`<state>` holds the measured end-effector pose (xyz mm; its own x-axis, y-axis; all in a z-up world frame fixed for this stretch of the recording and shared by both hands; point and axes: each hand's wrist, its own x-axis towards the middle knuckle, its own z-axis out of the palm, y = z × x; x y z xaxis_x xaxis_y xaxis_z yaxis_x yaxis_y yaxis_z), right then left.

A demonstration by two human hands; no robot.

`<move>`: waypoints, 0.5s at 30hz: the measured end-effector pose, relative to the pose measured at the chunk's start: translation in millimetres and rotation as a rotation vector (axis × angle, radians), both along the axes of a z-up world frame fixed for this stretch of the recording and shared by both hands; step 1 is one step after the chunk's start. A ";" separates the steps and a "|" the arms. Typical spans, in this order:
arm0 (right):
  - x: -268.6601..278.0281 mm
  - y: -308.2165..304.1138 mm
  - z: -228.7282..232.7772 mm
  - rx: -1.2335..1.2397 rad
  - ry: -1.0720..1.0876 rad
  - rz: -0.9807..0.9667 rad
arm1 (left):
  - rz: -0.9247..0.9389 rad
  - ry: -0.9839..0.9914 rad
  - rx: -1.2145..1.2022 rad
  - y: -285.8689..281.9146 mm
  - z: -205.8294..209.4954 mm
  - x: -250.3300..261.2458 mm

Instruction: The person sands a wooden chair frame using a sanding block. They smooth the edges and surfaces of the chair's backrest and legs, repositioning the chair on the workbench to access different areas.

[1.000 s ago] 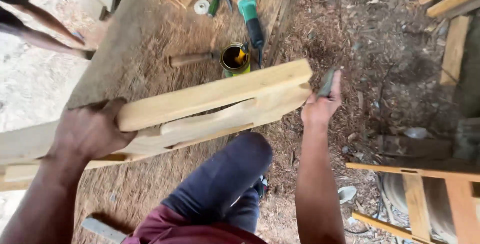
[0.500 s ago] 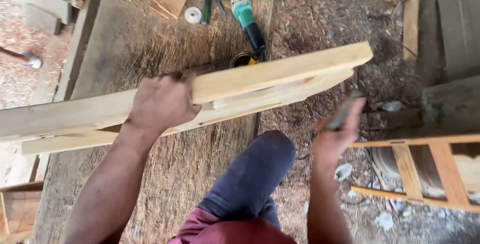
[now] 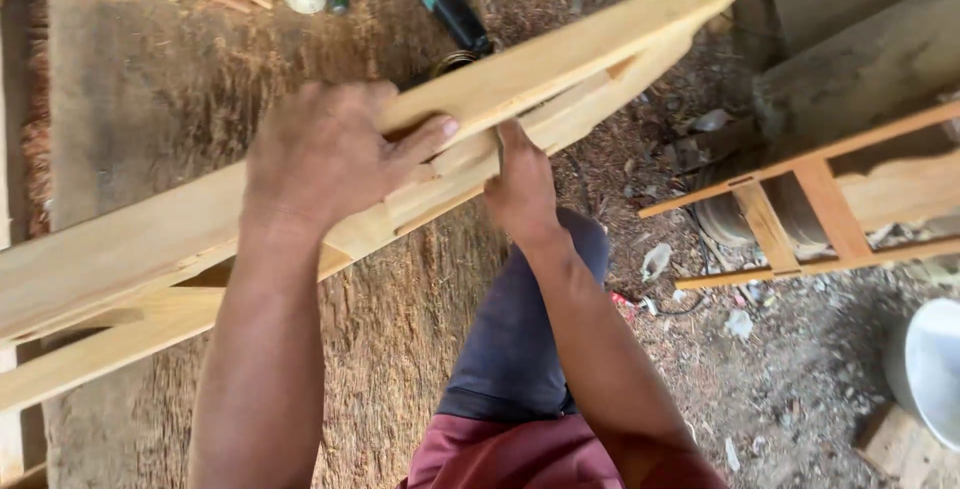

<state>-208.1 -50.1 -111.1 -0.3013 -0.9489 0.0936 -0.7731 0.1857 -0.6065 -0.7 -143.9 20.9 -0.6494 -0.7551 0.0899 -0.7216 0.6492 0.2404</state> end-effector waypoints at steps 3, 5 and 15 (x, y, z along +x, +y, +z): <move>32.0 18.3 18.2 -0.037 0.045 -0.023 | -0.046 0.014 0.146 -8.4 12.7 0.0; 43.5 33.8 10.0 0.005 0.092 -0.040 | -0.027 -0.015 0.151 -11.9 9.1 0.2; 53.9 40.2 7.8 -0.010 0.033 -0.029 | 0.039 -0.009 0.239 -19.8 15.5 0.8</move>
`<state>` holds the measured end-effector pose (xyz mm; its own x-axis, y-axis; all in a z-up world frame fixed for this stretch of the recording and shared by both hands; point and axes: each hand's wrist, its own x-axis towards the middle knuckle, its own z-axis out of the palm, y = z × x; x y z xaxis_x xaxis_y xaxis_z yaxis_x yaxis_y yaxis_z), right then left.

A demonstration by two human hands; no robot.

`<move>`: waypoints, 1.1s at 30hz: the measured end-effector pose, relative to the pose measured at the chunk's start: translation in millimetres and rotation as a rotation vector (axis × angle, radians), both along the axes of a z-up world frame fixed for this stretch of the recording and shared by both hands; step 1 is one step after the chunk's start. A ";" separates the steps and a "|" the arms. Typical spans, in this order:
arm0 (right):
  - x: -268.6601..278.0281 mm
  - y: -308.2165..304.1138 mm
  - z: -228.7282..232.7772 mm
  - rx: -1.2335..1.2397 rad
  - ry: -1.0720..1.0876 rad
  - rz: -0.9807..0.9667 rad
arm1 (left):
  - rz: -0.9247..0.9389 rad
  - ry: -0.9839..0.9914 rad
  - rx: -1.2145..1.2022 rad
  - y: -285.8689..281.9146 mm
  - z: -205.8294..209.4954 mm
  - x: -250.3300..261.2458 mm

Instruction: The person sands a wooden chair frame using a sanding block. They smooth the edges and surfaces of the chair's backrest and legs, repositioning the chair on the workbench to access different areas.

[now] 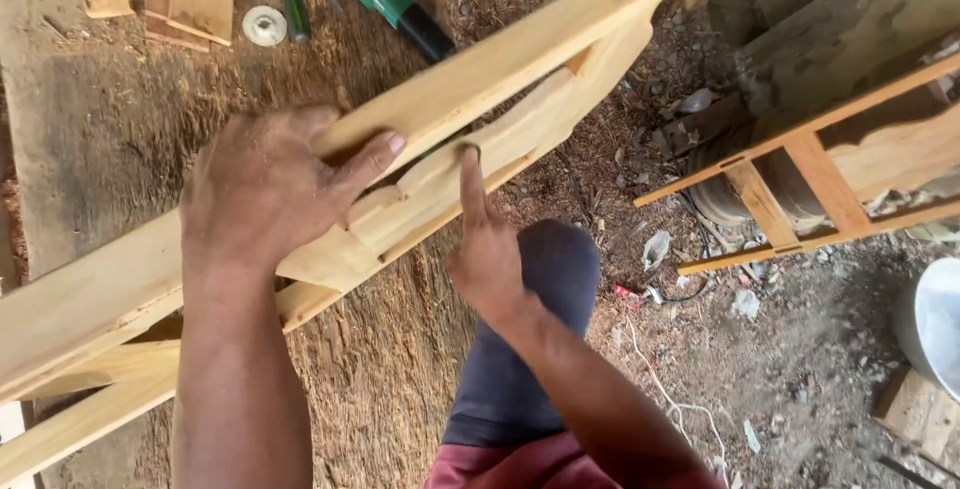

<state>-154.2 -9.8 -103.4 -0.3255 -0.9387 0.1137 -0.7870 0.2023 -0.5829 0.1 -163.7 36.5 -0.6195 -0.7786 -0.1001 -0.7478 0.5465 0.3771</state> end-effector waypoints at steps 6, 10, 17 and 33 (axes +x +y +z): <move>-53.4 -46.7 -2.6 0.061 -0.073 -0.049 | 0.103 -0.052 0.007 11.4 9.3 -0.9; -16.4 -10.0 -2.2 -0.103 -0.015 0.024 | 0.168 -0.176 0.131 12.6 19.7 -6.7; -32.1 -38.9 -13.1 -0.051 -0.015 -0.013 | 0.104 -0.048 0.022 11.2 18.2 -2.7; 1.8 -52.0 -76.9 -0.334 0.144 -0.012 | -0.006 0.054 0.087 -46.4 6.7 1.2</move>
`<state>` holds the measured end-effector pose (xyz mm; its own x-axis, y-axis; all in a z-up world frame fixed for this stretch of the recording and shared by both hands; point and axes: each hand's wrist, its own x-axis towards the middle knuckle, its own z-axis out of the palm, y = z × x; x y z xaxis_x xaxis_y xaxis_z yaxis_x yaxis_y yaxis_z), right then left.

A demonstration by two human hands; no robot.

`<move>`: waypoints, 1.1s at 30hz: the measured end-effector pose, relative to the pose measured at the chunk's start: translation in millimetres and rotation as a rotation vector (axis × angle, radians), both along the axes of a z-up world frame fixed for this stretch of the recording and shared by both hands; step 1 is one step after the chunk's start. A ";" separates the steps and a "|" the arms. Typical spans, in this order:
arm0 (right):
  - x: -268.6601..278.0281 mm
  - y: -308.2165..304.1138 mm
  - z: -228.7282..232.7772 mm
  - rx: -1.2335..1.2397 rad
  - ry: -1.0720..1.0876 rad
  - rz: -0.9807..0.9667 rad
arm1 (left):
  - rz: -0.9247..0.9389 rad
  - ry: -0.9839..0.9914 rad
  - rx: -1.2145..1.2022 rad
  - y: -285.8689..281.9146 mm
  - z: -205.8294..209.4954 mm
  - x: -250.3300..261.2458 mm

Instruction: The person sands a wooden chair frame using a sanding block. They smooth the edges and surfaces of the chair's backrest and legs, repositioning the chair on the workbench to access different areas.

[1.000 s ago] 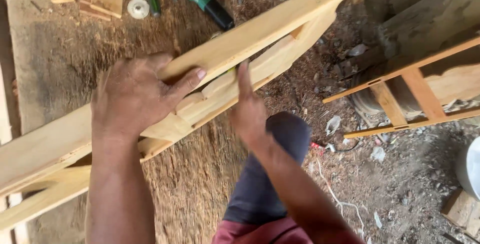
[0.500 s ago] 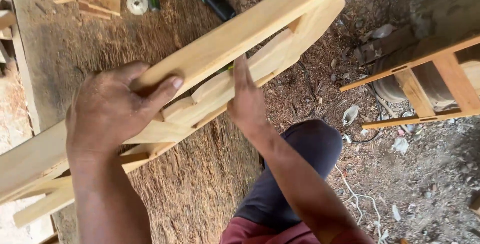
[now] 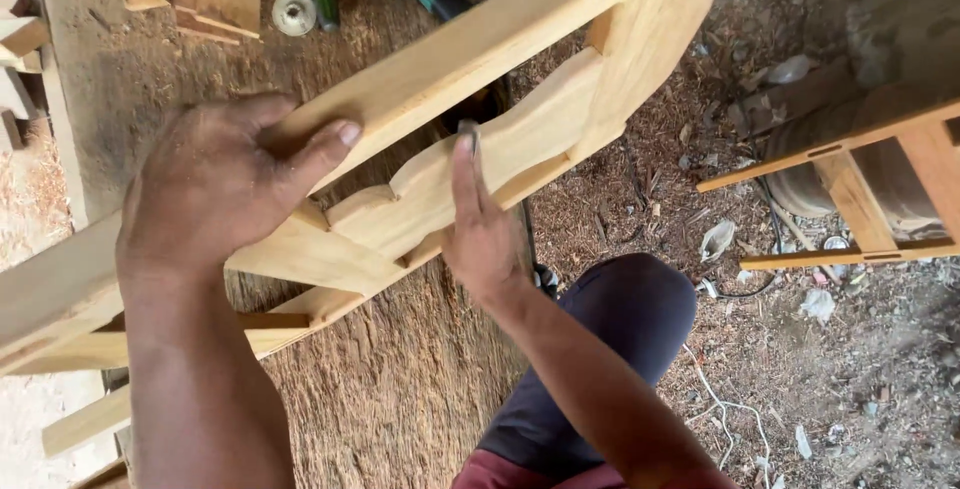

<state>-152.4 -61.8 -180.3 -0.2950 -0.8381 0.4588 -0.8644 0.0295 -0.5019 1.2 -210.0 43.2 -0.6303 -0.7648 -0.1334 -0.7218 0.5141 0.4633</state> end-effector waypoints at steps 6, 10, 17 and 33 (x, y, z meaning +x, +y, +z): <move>-3.8 -16.9 17.8 0.131 -0.040 -0.053 | 0.236 -0.125 0.231 -6.0 18.9 -14.1; 3.5 -9.9 -29.0 -0.014 -0.059 -0.004 | 0.303 -0.252 0.263 -10.1 14.1 -11.4; -2.5 -5.2 1.6 0.021 0.068 -0.037 | -0.103 0.070 -0.146 -18.8 -20.8 4.4; -45.3 -33.8 -1.3 0.040 -0.070 -0.033 | 0.067 0.095 -0.128 0.7 -22.1 -15.3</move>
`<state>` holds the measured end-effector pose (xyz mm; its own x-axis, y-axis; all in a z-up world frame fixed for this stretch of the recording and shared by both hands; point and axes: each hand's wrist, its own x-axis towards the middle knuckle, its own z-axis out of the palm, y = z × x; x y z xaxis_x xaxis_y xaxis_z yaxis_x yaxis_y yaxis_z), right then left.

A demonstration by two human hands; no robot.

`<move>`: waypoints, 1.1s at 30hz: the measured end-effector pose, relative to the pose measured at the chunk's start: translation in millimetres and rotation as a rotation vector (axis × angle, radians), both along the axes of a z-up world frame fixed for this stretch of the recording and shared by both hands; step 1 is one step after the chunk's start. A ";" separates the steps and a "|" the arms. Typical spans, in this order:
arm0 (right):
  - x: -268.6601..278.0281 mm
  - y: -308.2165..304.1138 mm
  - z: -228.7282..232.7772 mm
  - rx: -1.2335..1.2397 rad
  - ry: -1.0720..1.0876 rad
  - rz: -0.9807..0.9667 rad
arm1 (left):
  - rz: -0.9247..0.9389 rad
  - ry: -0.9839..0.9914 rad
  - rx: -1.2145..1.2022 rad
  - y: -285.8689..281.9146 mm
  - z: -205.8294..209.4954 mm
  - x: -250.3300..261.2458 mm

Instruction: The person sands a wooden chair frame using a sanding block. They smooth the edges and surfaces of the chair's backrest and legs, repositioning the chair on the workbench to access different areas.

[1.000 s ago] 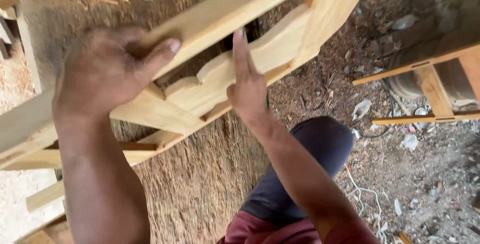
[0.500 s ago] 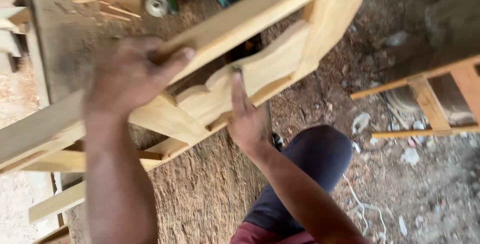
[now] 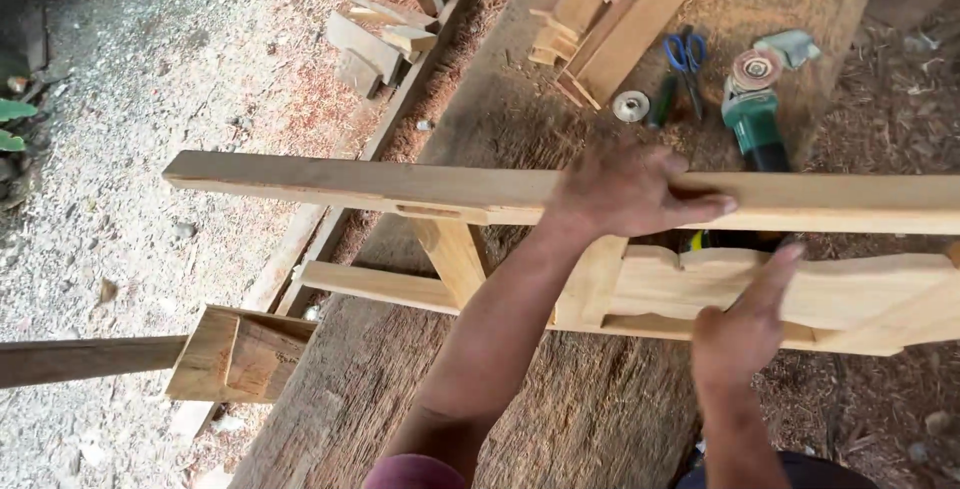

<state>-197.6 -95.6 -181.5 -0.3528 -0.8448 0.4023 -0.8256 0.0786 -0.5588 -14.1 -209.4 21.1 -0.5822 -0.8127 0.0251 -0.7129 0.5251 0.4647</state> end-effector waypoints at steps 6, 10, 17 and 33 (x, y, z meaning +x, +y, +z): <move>16.0 20.9 63.4 0.088 -0.047 0.024 | 0.139 -0.083 0.058 -7.7 -5.4 0.3; 26.5 35.7 33.3 0.197 0.057 0.045 | 0.101 -0.172 0.164 5.5 37.4 4.5; -9.4 -8.4 60.6 0.383 -0.118 0.031 | 0.095 -0.044 0.127 6.1 13.6 7.3; 17.1 34.6 115.1 0.344 -0.126 -0.031 | 0.121 -0.176 0.047 2.5 5.5 8.7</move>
<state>-180.6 -61.1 -66.5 -0.4093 -0.9111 0.0485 -0.7463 0.3037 -0.5923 -5.4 -206.9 26.5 -0.4722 -0.8748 -0.1082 -0.8419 0.4112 0.3495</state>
